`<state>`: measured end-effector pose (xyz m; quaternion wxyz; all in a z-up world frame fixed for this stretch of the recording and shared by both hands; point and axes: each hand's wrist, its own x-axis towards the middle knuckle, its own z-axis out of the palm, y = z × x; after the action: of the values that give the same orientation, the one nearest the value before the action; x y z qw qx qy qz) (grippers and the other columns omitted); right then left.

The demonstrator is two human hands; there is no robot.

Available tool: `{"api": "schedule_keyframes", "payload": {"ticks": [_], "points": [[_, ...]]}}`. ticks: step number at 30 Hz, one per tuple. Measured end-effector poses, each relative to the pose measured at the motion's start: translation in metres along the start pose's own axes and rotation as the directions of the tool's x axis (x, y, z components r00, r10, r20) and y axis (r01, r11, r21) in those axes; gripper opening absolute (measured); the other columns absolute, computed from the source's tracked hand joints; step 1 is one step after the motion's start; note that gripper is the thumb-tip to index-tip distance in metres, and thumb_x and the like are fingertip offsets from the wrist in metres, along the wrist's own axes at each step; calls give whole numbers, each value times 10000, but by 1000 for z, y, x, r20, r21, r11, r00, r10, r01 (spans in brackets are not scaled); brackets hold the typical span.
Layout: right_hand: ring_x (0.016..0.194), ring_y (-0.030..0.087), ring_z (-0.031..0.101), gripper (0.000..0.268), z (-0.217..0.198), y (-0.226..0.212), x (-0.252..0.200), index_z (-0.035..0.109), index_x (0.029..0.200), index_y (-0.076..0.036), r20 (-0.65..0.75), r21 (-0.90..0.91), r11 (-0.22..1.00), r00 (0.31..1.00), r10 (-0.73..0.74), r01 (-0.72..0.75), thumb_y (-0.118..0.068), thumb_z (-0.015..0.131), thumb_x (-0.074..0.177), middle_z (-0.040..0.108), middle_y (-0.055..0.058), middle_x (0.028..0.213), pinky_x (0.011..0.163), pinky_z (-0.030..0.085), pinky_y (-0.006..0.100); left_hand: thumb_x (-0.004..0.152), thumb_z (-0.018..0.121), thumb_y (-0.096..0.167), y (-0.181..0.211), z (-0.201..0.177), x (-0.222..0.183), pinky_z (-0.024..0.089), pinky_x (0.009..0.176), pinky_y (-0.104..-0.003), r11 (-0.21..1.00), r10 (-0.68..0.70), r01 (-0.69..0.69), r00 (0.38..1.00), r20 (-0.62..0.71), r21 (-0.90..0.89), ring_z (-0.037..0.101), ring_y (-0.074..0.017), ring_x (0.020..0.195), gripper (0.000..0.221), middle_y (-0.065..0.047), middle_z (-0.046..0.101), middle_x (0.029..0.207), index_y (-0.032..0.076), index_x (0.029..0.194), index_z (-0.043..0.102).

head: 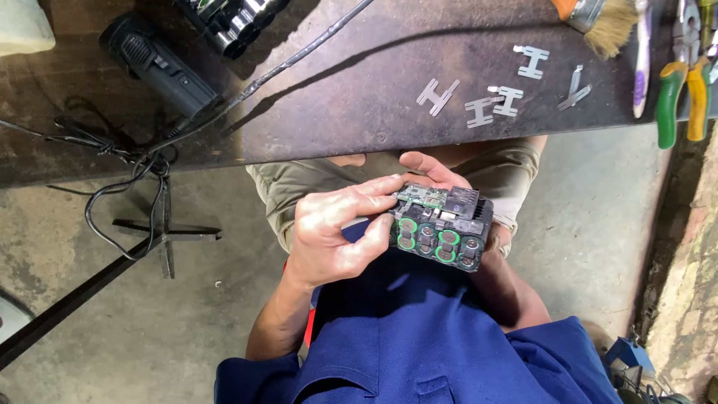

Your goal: Placing metal connectors on a battery pack and trimming them to size using side cutters.

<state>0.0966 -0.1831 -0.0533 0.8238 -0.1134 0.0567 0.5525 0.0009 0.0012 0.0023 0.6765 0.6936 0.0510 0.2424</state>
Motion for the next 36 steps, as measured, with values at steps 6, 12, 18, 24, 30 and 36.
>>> {"api": "schedule_keyframes", "payload": {"ticks": [6, 12, 18, 24, 30, 36], "points": [[1278, 415, 593, 1489, 6, -1, 0, 176, 1536, 117, -27, 1, 1000, 1000, -4, 4, -111, 1064, 363, 524, 360, 1407, 1037, 531, 517, 928, 680, -21, -17, -2, -4, 611, 885, -482, 967, -88, 97, 995, 49, -237, 735, -386, 1085, 93, -226, 765, 1101, -29, 985, 753], [1256, 415, 613, 1400, 11, -2, -5, 221, 1520, 119, -54, -8, 1000, 999, 1, -1, -112, 1047, 414, 552, 358, 1380, 1014, 550, 519, 994, 646, 52, -24, 15, -20, 567, 968, -455, 919, -223, 205, 975, -15, -338, 685, -328, 1154, 127, -212, 754, 1133, -39, 1020, 731], [1234, 414, 634, 1311, 13, -6, 4, 265, 1503, 121, -75, -25, 1000, 997, -5, 4, -114, 1029, 464, 580, 357, 1352, 991, 570, 520, 999, 619, 86, -24, 22, -23, 544, 1007, -457, 904, -206, 173, 978, -44, -392, 650, -332, 1190, 195, -216, 738, 1173, -50, 1079, 733], [1211, 414, 654, 1222, 19, -1, 2, 309, 1487, 123, -98, -31, 999, 995, -13, 10, -115, 1011, 515, 607, 355, 1325, 968, 589, 522, 937, 700, 74, -29, 26, -28, 564, 952, -419, 891, -229, 165, 968, -103, -424, 663, -329, 1142, 153, -236, 746, 1108, -58, 1003, 738], [1189, 423, 651, 1389, -14, 1, -2, 257, 1471, 141, 29, -116, 990, 996, -82, 85, -186, 1073, 397, 566, 379, 1305, 931, 605, 493, 907, 715, 55, -29, 29, -37, 568, 994, -436, 869, -262, 187, 959, -104, -459, 662, -375, 1189, 150, -270, 728, 1178, -68, 993, 718], [1130, 381, 668, 1328, -44, -3, -20, 331, 1365, 166, 88, -577, 785, 973, -215, 225, -441, 1008, 396, 582, 387, 1187, 909, 604, 470, 895, 767, 144, -53, 37, -61, 545, 1009, -253, 720, -437, 255, 889, -137, -645, 609, -207, 1246, 319, -191, 592, 1359, -41, 1137, 673]]}}
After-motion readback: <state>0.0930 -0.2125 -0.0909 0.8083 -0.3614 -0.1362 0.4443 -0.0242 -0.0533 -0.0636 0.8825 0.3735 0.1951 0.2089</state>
